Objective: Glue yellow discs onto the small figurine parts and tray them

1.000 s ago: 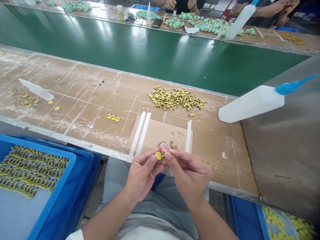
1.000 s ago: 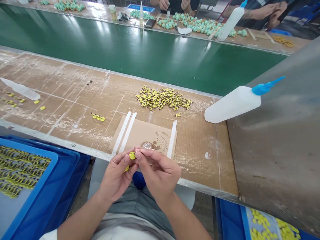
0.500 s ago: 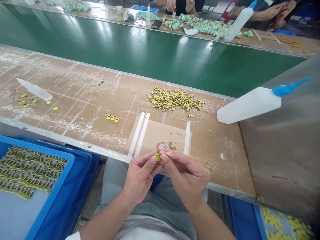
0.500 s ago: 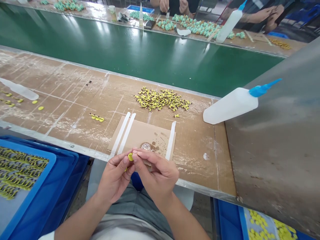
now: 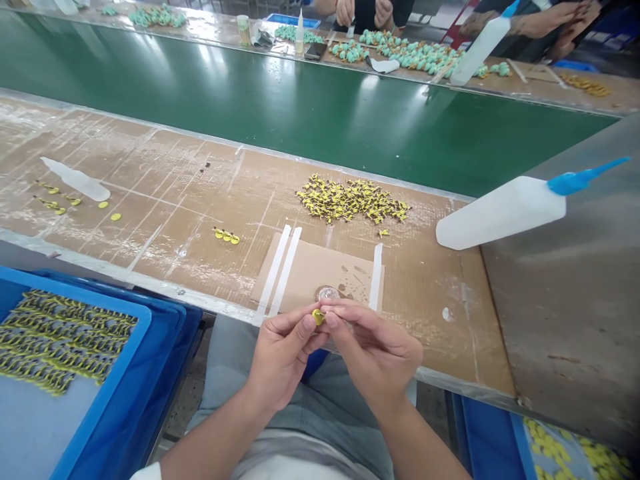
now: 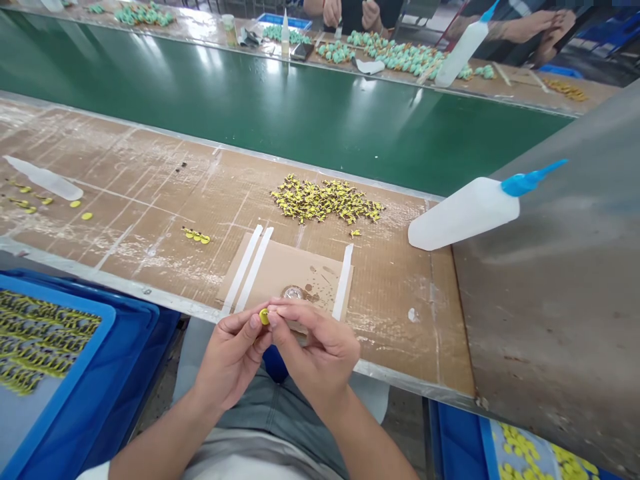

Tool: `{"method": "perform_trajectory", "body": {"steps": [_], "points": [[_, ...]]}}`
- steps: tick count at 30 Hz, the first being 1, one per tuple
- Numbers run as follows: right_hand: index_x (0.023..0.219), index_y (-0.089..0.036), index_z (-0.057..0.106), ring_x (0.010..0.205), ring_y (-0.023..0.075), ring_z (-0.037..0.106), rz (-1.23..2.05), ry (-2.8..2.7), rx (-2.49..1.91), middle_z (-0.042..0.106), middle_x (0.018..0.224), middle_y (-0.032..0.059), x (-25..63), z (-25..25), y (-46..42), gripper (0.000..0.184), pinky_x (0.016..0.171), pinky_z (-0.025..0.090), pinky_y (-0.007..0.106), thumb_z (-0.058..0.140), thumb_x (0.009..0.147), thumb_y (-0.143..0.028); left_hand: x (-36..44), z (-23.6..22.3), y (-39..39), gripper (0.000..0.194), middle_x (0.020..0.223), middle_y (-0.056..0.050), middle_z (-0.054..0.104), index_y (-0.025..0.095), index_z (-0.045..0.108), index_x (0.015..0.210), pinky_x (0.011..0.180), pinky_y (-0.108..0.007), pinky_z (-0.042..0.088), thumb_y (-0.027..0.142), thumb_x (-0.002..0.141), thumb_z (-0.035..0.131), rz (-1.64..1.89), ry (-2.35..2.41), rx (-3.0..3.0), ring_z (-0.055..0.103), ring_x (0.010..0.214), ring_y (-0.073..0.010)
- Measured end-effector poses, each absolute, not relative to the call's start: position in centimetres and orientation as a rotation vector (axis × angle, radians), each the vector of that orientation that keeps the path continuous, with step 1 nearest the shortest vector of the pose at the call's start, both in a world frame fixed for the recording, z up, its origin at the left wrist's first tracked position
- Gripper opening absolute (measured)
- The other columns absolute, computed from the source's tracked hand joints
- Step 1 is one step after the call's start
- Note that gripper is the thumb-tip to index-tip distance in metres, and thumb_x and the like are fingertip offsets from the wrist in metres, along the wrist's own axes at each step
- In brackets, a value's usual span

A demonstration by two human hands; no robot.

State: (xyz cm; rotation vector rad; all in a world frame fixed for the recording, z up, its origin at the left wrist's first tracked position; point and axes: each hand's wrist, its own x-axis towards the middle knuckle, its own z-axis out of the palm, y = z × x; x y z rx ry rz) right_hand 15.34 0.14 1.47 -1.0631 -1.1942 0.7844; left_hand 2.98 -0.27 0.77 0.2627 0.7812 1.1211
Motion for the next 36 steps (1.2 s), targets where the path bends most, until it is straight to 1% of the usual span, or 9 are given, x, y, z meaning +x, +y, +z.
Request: {"method": "perform_trajectory", "body": {"steps": [4, 7, 11, 17, 22, 26, 30, 33, 36], "points": [[0.092, -0.022, 0.076, 0.085, 0.0224, 0.075, 0.783, -1.242, -1.066, 0.078, 0.093, 0.0052, 15.6, 1.3, 0.1, 0.026, 0.079, 0.063, 0.036, 0.074, 0.076, -0.001, 2.9, 0.7, -0.5, 0.018, 0.098, -0.005, 0.079, 0.018, 0.08, 0.099, 0.078, -0.014, 0.058, 0.023, 0.081, 0.077, 1.134, 0.814, 0.311, 0.072, 0.082, -0.0097], [0.093, -0.023, 0.077, 0.089, 0.0234, 0.074, 0.836, -1.271, -1.067, 0.078, 0.094, 0.0047, 15.9, 1.2, 0.1, 0.027, 0.084, 0.062, 0.039, 0.073, 0.077, -0.002, 2.8, 0.7, -0.5, 0.016, 0.092, -0.004, 0.078, 0.02, 0.08, 0.096, 0.076, -0.014, 0.058, 0.023, 0.08, 0.077, 1.155, 0.839, 0.348, 0.072, 0.081, -0.0097], [0.093, -0.024, 0.076, 0.097, 0.0252, 0.073, 0.879, -1.328, -1.025, 0.077, 0.091, 0.0032, 16.7, 1.3, 0.4, 0.028, 0.091, 0.06, 0.044, 0.075, 0.076, -0.002, 2.7, 0.7, -0.5, 0.016, 0.094, -0.003, 0.076, 0.023, 0.081, 0.094, 0.074, -0.014, 0.059, 0.024, 0.079, 0.078, 1.172, 0.856, 0.393, 0.072, 0.08, -0.0099], [0.092, -0.024, 0.075, 0.086, 0.0239, 0.074, 0.896, -1.364, -0.944, 0.077, 0.09, 0.0034, 17.3, 1.7, 0.8, 0.031, 0.083, 0.061, 0.044, 0.074, 0.075, 0.001, 2.7, 0.9, -0.7, 0.018, 0.087, -0.004, 0.072, 0.023, 0.081, 0.097, 0.072, -0.016, 0.058, 0.023, 0.08, 0.077, 1.183, 0.88, 0.527, 0.068, 0.077, -0.0103], [0.093, -0.024, 0.075, 0.082, 0.0231, 0.074, 0.869, -1.406, -0.909, 0.077, 0.088, 0.0033, 17.5, 1.6, 0.9, 0.033, 0.083, 0.061, 0.044, 0.075, 0.073, 0.003, 2.6, 0.8, -0.9, 0.019, 0.083, -0.002, 0.067, 0.024, 0.08, 0.099, 0.069, -0.017, 0.058, 0.021, 0.081, 0.076, 1.192, 0.905, 0.599, 0.066, 0.075, -0.0095], [0.095, -0.023, 0.074, 0.082, 0.0235, 0.074, 0.854, -1.461, -0.886, 0.077, 0.089, 0.0042, 17.9, 1.7, 0.8, 0.035, 0.084, 0.06, 0.045, 0.075, 0.072, 0.004, 2.7, 0.7, -1.1, 0.019, 0.081, -0.002, 0.065, 0.024, 0.08, 0.099, 0.069, -0.018, 0.058, 0.019, 0.081, 0.074, 1.211, 0.903, 0.644, 0.065, 0.075, -0.0096], [0.096, -0.023, 0.074, 0.085, 0.024, 0.074, 0.846, -1.492, -0.819, 0.078, 0.088, 0.004, 18.3, 2.0, 0.8, 0.035, 0.083, 0.061, 0.044, 0.074, 0.073, 0.003, 2.8, 1.0, -1.3, 0.02, 0.079, -0.002, 0.063, 0.024, 0.08, 0.097, 0.068, -0.02, 0.06, 0.018, 0.078, 0.077, 1.249, 0.895, 0.677, 0.065, 0.075, -0.0109], [0.096, -0.025, 0.074, 0.084, 0.0238, 0.075, 0.85, -1.489, -0.784, 0.078, 0.087, 0.0033, 18.5, 2.3, 0.8, 0.035, 0.08, 0.062, 0.042, 0.074, 0.073, 0.002, 2.9, 1.5, -1.3, 0.019, 0.079, -0.003, 0.066, 0.023, 0.081, 0.094, 0.065, -0.022, 0.062, 0.019, 0.076, 0.079, 1.219, 0.913, 0.64, 0.067, 0.073, -0.0127], [0.095, -0.025, 0.074, 0.085, 0.0244, 0.075, 0.843, -1.488, -0.793, 0.078, 0.087, 0.0035, 18.5, 2.5, 0.7, 0.035, 0.079, 0.063, 0.042, 0.075, 0.073, 0.002, 3.1, 1.8, -1.3, 0.016, 0.079, -0.005, 0.071, 0.021, 0.082, 0.089, 0.06, -0.019, 0.061, 0.021, 0.073, 0.082, 1.19, 0.933, 0.545, 0.069, 0.068, -0.0123]]}}
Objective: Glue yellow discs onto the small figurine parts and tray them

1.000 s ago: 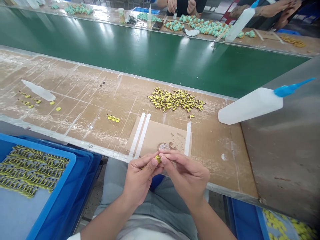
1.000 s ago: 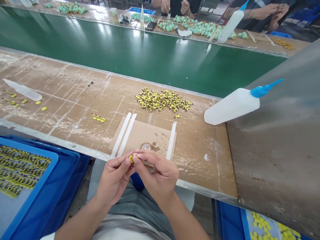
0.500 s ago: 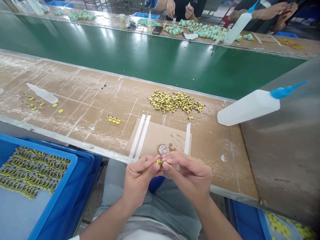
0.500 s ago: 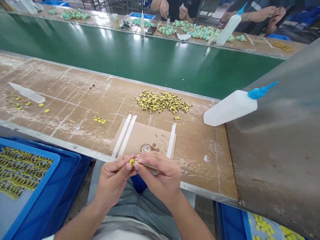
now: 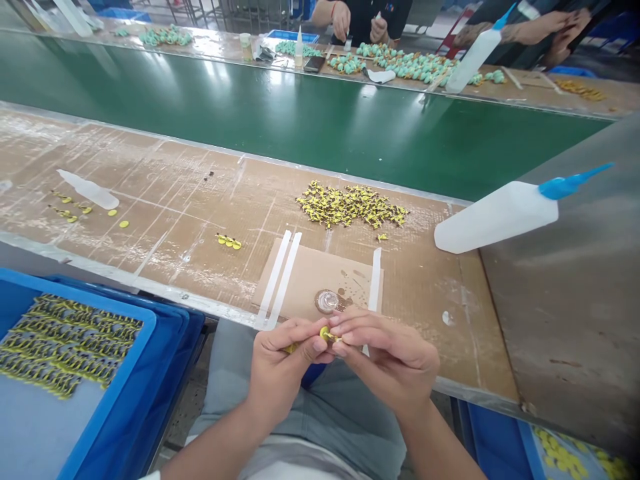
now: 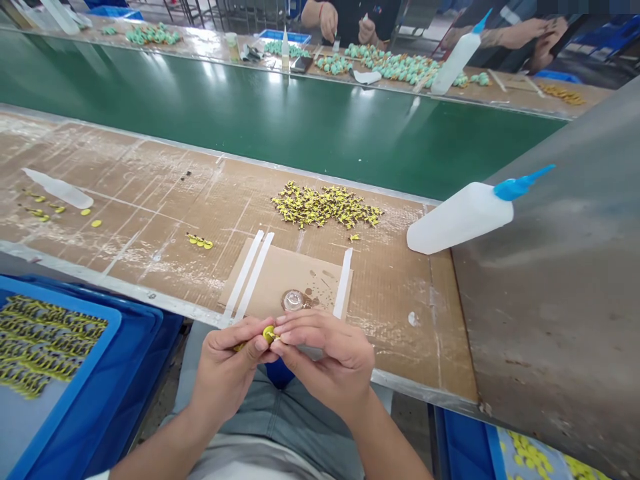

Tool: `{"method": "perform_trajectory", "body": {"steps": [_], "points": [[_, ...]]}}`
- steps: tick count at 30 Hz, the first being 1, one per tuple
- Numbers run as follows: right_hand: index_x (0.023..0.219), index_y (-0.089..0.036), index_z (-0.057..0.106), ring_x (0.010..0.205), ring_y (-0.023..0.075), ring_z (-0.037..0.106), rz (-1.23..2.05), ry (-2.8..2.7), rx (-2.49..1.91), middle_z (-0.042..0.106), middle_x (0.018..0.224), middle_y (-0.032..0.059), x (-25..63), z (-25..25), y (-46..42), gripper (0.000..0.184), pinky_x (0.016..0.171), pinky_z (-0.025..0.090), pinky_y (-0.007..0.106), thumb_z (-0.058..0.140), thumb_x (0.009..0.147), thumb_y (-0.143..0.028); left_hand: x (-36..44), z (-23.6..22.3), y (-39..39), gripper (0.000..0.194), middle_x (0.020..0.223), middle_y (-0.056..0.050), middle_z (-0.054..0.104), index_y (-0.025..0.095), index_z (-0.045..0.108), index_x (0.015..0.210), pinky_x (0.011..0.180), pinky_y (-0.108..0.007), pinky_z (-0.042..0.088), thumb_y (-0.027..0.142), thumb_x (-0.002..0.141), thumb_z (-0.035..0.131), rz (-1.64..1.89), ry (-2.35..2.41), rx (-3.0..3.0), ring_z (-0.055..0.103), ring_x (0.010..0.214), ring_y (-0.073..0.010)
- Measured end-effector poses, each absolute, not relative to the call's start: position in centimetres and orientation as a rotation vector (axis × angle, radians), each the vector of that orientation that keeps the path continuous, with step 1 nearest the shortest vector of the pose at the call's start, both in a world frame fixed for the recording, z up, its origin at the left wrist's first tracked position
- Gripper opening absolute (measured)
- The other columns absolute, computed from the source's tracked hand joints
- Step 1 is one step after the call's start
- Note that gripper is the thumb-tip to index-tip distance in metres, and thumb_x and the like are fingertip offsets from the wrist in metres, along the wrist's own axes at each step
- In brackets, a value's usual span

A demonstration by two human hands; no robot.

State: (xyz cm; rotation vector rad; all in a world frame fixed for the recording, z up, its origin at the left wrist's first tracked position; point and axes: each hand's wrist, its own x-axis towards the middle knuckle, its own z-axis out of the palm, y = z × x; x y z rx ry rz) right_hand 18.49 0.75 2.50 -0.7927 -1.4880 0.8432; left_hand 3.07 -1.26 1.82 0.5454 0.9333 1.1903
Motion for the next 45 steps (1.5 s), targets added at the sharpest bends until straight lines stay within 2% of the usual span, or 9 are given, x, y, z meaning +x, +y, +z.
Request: {"method": "perform_trajectory", "body": {"steps": [4, 8, 15, 21, 26, 30, 41, 45], "points": [[0.094, -0.025, 0.074, 0.086, 0.0243, 0.075, 0.843, -1.504, -0.818, 0.078, 0.087, 0.0039, 18.3, 2.5, 0.7, 0.03, 0.079, 0.063, 0.041, 0.075, 0.075, -0.002, 3.1, 1.8, -1.2, 0.014, 0.073, -0.004, 0.075, 0.019, 0.081, 0.078, 0.056, -0.017, 0.06, 0.021, 0.065, 0.088, 1.2, 0.963, 0.398, 0.07, 0.059, -0.0112], [0.095, -0.025, 0.074, 0.085, 0.0239, 0.075, 0.86, -1.517, -0.803, 0.078, 0.087, 0.0037, 18.3, 2.5, 0.7, 0.033, 0.079, 0.062, 0.041, 0.075, 0.074, 0.0, 2.9, 1.8, -1.2, 0.011, 0.071, -0.002, 0.073, 0.018, 0.079, 0.07, 0.056, -0.018, 0.06, 0.018, 0.064, 0.088, 1.229, 0.959, 0.391, 0.07, 0.058, -0.0112], [0.098, -0.024, 0.075, 0.084, 0.0245, 0.075, 0.829, -1.544, -0.758, 0.078, 0.088, 0.0047, 18.5, 2.7, 1.0, 0.039, 0.077, 0.064, 0.041, 0.074, 0.071, 0.004, 2.7, 2.0, -1.5, 0.008, 0.077, -0.003, 0.072, 0.02, 0.08, 0.075, 0.06, -0.023, 0.062, 0.014, 0.07, 0.083, 1.298, 0.963, 0.574, 0.071, 0.069, -0.0151], [0.097, -0.026, 0.075, 0.085, 0.0247, 0.074, 0.81, -1.549, -0.757, 0.078, 0.086, 0.0047, 18.6, 2.8, 0.9, 0.035, 0.079, 0.064, 0.043, 0.075, 0.073, 0.0, 2.6, 2.1, -1.7, 0.014, 0.086, -0.007, 0.076, 0.022, 0.081, 0.082, 0.065, -0.027, 0.062, 0.012, 0.073, 0.08, 1.339, 0.977, 0.743, 0.072, 0.077, -0.0188], [0.094, -0.026, 0.075, 0.085, 0.0246, 0.074, 0.835, -1.518, -0.779, 0.076, 0.083, 0.0047, 18.7, 2.7, 0.8, 0.031, 0.079, 0.063, 0.043, 0.075, 0.074, -0.002, 2.8, 2.2, -1.6, 0.012, 0.083, -0.006, 0.075, 0.022, 0.08, 0.081, 0.064, -0.026, 0.061, 0.012, 0.075, 0.078, 1.357, 1.002, 0.769, 0.071, 0.076, -0.0181], [0.095, -0.025, 0.075, 0.083, 0.0238, 0.074, 0.841, -1.514, -0.791, 0.077, 0.085, 0.005, 18.7, 2.4, 0.8, 0.031, 0.077, 0.063, 0.042, 0.074, 0.075, -0.002, 2.9, 2.1, -1.4, 0.007, 0.075, -0.005, 0.073, 0.019, 0.078, 0.074, 0.06, -0.025, 0.06, 0.014, 0.071, 0.082, 1.348, 1.049, 0.74, 0.069, 0.065, -0.0159], [0.093, -0.025, 0.074, 0.08, 0.0239, 0.074, 0.778, -1.483, -0.833, 0.077, 0.082, 0.0046, 18.2, 2.5, 0.7, 0.029, 0.077, 0.063, 0.042, 0.072, 0.076, -0.001, 3.8, 3.3, -1.6, 0.006, 0.079, -0.007, 0.074, 0.021, 0.08, 0.077, 0.061, -0.029, 0.062, 0.016, 0.074, 0.079, 1.457, 1.163, 0.84, 0.07, 0.075, -0.0212], [0.092, -0.024, 0.075, 0.08, 0.0234, 0.074, 0.795, -1.472, -0.84, 0.077, 0.082, 0.0044, 18.3, 2.4, 0.6, 0.03, 0.077, 0.062, 0.042, 0.073, 0.075, -0.001, 3.7, 3.0, -1.5, 0.006, 0.077, -0.006, 0.075, 0.02, 0.08, 0.077, 0.06, -0.027, 0.062, 0.015, 0.073, 0.08, 1.434, 1.125, 0.838, 0.071, 0.072, -0.0193]]}}
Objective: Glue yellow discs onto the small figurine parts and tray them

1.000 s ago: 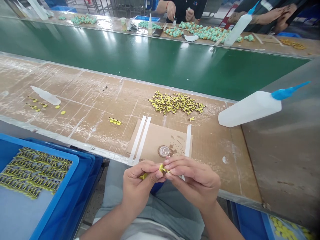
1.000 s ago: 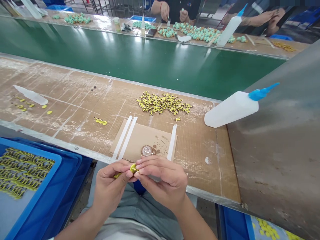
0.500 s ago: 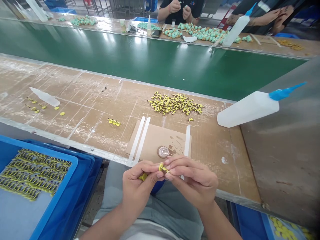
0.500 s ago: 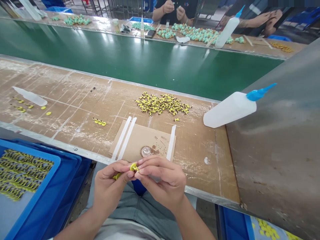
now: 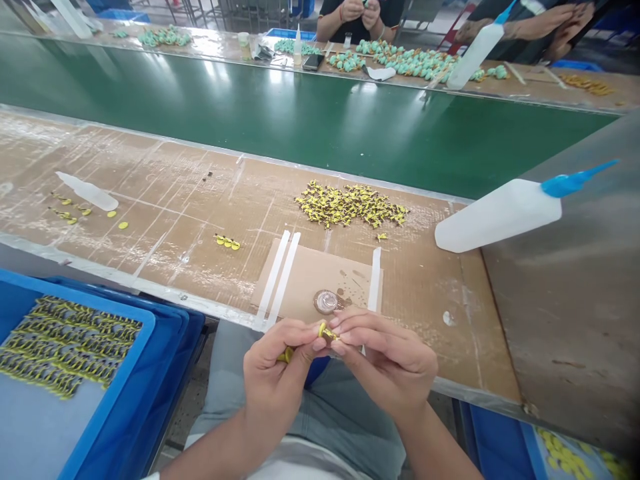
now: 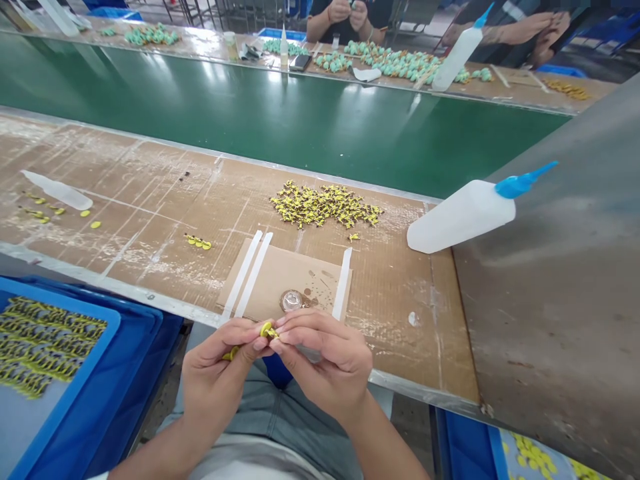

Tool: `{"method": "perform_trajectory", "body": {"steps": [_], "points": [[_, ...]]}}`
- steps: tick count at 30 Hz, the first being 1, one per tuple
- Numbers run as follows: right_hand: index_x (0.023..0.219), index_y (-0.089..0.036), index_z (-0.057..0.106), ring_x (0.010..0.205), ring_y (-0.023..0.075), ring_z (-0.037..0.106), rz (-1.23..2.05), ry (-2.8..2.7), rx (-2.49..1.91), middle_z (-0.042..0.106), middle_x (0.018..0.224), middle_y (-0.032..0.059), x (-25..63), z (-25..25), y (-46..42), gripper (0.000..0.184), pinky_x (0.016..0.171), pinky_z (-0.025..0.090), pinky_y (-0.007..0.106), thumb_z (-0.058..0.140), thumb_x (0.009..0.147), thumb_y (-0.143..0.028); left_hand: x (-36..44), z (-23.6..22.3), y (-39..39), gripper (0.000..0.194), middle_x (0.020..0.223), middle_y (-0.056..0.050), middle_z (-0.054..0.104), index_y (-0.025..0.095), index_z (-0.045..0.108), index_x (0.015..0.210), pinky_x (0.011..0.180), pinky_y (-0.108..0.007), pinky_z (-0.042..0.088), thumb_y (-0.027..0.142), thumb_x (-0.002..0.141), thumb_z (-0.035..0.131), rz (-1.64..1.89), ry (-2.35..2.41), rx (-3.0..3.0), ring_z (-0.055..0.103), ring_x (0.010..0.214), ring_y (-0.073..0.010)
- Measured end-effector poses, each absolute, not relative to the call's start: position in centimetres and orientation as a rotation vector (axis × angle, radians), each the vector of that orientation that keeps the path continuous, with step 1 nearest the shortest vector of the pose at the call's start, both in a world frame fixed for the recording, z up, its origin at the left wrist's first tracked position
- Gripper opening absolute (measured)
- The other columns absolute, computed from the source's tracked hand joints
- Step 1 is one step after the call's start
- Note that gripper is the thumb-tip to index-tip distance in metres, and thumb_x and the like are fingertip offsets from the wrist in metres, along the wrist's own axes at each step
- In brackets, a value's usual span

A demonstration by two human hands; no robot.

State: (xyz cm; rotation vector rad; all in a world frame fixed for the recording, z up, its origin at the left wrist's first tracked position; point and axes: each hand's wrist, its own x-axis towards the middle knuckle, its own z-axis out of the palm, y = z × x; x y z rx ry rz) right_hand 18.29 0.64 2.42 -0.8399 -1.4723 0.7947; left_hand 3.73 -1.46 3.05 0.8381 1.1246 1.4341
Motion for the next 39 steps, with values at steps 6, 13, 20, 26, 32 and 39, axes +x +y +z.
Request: {"method": "perform_trajectory", "body": {"steps": [6, 13, 20, 26, 32, 39], "points": [[0.086, -0.024, 0.074, 0.075, 0.0189, 0.07, 0.901, -1.374, -1.054, 0.074, 0.08, 0.0027, 18.5, 1.9, 0.5, 0.02, 0.072, 0.059, 0.034, 0.076, 0.075, -0.007, 3.4, 2.2, -0.7, 0.012, 0.07, -0.004, 0.076, 0.016, 0.077, 0.075, 0.062, -0.018, 0.06, 0.019, 0.067, 0.086, 1.102, 1.005, 0.303, 0.072, 0.063, -0.0119], [0.08, -0.021, 0.075, 0.067, 0.0165, 0.068, 1.048, -1.328, -1.243, 0.074, 0.076, 0.0033, 18.4, 2.6, 0.7, 0.002, 0.062, 0.056, 0.027, 0.077, 0.078, -0.02, 3.2, 1.5, -0.3, 0.018, 0.073, -0.006, 0.078, 0.011, 0.078, 0.085, 0.06, -0.013, 0.058, 0.016, 0.069, 0.085, 0.995, 0.925, 0.134, 0.072, 0.063, -0.0102], [0.075, -0.02, 0.078, 0.063, 0.0168, 0.066, 1.126, -1.364, -1.314, 0.074, 0.07, 0.0041, 18.3, 3.6, 1.1, 0.005, 0.052, 0.052, 0.024, 0.076, 0.077, -0.024, 2.9, 1.3, -0.4, 0.016, 0.069, -0.006, 0.077, 0.01, 0.078, 0.078, 0.057, -0.011, 0.057, 0.018, 0.068, 0.087, 0.948, 0.919, 0.127, 0.071, 0.061, -0.0094], [0.075, -0.021, 0.079, 0.06, 0.0149, 0.064, 1.167, -1.352, -1.385, 0.074, 0.069, 0.0036, 18.1, 3.9, 1.2, 0.006, 0.052, 0.05, 0.023, 0.076, 0.077, -0.025, 2.9, 1.1, -0.4, 0.019, 0.065, -0.006, 0.075, 0.01, 0.077, 0.073, 0.055, -0.011, 0.057, 0.019, 0.063, 0.09, 0.953, 0.953, 0.108, 0.07, 0.057, -0.0091], [0.076, -0.021, 0.08, 0.053, 0.0126, 0.062, 1.243, -1.201, -1.38, 0.074, 0.064, 0.0034, 18.1, 3.8, 0.6, 0.009, 0.048, 0.05, 0.021, 0.082, 0.071, -0.028, 2.6, 1.4, -0.4, 0.027, 0.062, -0.006, 0.074, 0.011, 0.073, 0.067, 0.05, -0.013, 0.056, 0.021, 0.054, 0.094, 0.943, 0.953, 0.121, 0.071, 0.055, -0.0123], [0.073, -0.021, 0.078, 0.053, 0.0133, 0.065, 1.48, -1.01, -1.268, 0.074, 0.063, 0.0037, 18.2, 3.6, 0.3, 0.017, 0.048, 0.052, 0.019, 0.089, 0.059, -0.019, 2.4, 1.5, -0.5, 0.035, 0.047, -0.002, 0.067, 0.014, 0.067, 0.057, 0.037, -0.012, 0.049, 0.023, 0.042, 0.097, 0.91, 0.926, 0.167, 0.066, 0.042, -0.0139]]}}
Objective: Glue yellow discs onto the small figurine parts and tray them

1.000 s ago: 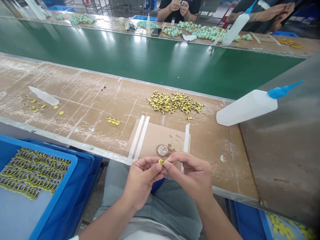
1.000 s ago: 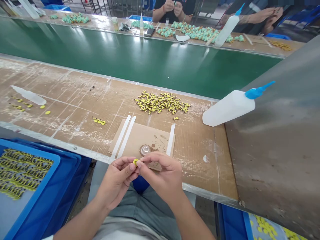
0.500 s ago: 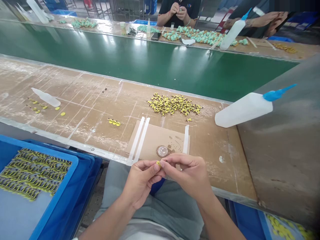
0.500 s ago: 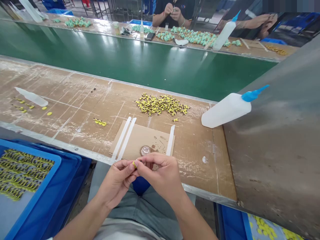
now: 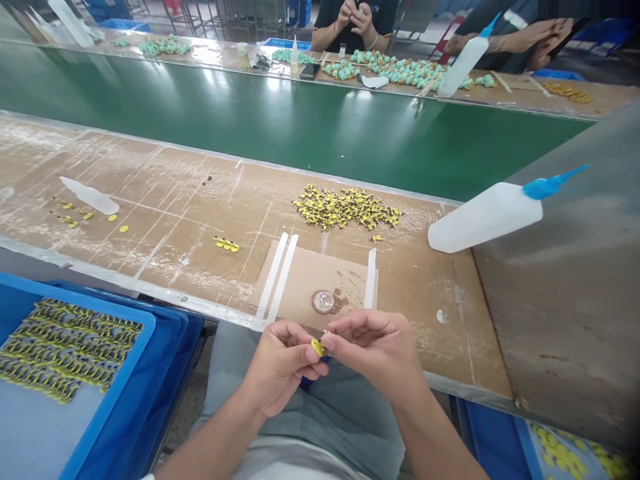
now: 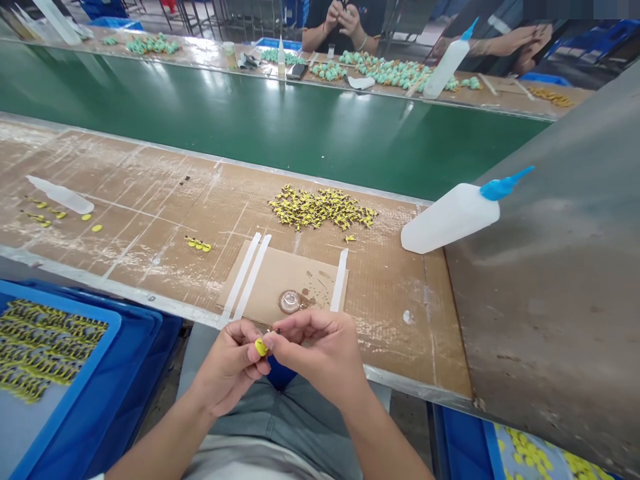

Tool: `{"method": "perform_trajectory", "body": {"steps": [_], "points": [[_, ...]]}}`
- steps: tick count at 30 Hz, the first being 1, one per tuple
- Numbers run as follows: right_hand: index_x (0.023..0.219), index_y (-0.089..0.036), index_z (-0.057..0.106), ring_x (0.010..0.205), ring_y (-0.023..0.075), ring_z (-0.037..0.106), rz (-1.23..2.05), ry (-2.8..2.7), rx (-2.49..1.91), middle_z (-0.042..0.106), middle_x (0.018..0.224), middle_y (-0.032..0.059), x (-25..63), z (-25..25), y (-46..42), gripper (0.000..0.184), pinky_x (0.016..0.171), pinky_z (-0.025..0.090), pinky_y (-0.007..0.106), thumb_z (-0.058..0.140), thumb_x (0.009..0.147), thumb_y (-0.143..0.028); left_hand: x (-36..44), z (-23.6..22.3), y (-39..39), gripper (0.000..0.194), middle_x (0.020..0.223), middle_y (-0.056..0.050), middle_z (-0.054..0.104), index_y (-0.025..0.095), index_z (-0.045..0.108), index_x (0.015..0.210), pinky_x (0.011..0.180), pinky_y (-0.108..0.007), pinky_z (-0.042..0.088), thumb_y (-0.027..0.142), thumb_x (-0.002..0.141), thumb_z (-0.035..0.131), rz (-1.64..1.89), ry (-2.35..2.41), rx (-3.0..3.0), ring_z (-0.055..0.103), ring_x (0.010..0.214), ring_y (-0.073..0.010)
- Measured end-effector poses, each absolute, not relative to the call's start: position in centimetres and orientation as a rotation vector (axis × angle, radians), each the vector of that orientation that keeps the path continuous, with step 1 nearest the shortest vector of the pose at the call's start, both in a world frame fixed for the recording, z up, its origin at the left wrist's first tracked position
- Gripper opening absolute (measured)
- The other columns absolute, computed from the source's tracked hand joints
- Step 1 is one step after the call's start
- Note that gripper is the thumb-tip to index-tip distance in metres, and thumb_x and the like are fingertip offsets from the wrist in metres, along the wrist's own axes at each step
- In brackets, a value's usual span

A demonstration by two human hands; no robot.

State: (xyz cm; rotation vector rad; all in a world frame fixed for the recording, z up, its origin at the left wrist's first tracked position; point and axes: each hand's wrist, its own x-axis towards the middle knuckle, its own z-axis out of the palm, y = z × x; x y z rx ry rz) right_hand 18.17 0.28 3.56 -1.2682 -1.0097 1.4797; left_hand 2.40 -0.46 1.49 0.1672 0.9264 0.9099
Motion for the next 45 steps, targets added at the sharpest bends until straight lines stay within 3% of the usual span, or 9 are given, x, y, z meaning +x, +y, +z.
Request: {"method": "perform_trajectory", "body": {"steps": [12, 19, 25, 32, 38, 45], "points": [[0.068, -0.019, 0.079, 0.045, 0.007, 0.057, 1.869, -0.849, -1.091, 0.071, 0.057, 0.0001, 17.9, 4.0, 0.4, 0.017, 0.042, 0.048, 0.013, 0.091, 0.056, -0.016, 1.7, 0.1, -0.5, 0.029, 0.048, 0.001, 0.066, 0.016, 0.068, 0.05, 0.021, -0.015, 0.037, 0.011, 0.038, 0.094, 0.953, 0.839, 0.37, 0.053, 0.023, -0.014], [0.063, -0.018, 0.078, 0.043, 0.0069, 0.058, 1.946, -0.761, -1.081, 0.069, 0.052, 0.0007, 17.4, 3.7, 0.1, 0.018, 0.043, 0.047, 0.012, 0.092, 0.053, -0.016, 0.8, -0.1, -0.9, 0.019, 0.054, 0.0, 0.068, 0.017, 0.073, 0.058, 0.023, -0.015, 0.038, 0.01, 0.052, 0.089, 0.973, 0.709, 0.485, 0.059, 0.029, -0.015], [0.063, -0.018, 0.078, 0.044, 0.007, 0.059, 1.954, -0.768, -1.099, 0.069, 0.053, 0.0013, 17.4, 3.5, -0.1, 0.017, 0.045, 0.049, 0.013, 0.092, 0.054, -0.018, 0.7, -0.4, -0.9, 0.021, 0.054, 0.0, 0.068, 0.016, 0.072, 0.057, 0.023, -0.016, 0.04, 0.004, 0.05, 0.088, 0.966, 0.694, 0.477, 0.06, 0.031, -0.0161], [0.069, -0.017, 0.077, 0.046, 0.01, 0.064, 1.929, -0.796, -1.146, 0.072, 0.057, 0.0023, 16.5, 3.4, 0.0, 0.019, 0.047, 0.055, 0.016, 0.092, 0.059, -0.023, 0.3, -0.4, -0.7, 0.025, 0.053, -0.001, 0.068, 0.013, 0.068, 0.056, 0.025, -0.017, 0.042, 0.011, 0.047, 0.092, 1.0, 0.74, 0.458, 0.06, 0.031, -0.0158], [0.074, -0.017, 0.071, 0.043, 0.0094, 0.06, 1.935, -0.653, -1.053, 0.066, 0.054, -0.0011, 12.5, 3.9, 1.3, 0.026, 0.041, 0.053, 0.017, 0.087, 0.068, -0.037, -1.0, 0.6, 0.1, 0.033, 0.055, -0.002, 0.07, 0.015, 0.063, 0.058, 0.025, -0.015, 0.035, 0.028, 0.052, 0.093, 1.156, 0.773, 0.412, 0.052, 0.027, -0.0095], [0.077, -0.018, 0.067, 0.042, 0.006, 0.051, 1.987, -0.601, -0.943, 0.058, 0.053, -0.0049, 6.7, 4.2, 4.5, 0.027, 0.039, 0.047, 0.015, 0.081, 0.075, -0.041, -4.6, 0.6, 1.4, 0.034, 0.064, -0.001, 0.071, 0.017, 0.066, 0.073, 0.039, -0.017, 0.045, 0.039, 0.062, 0.089, 1.377, 0.726, 0.359, 0.049, 0.033, -0.0036]]}}
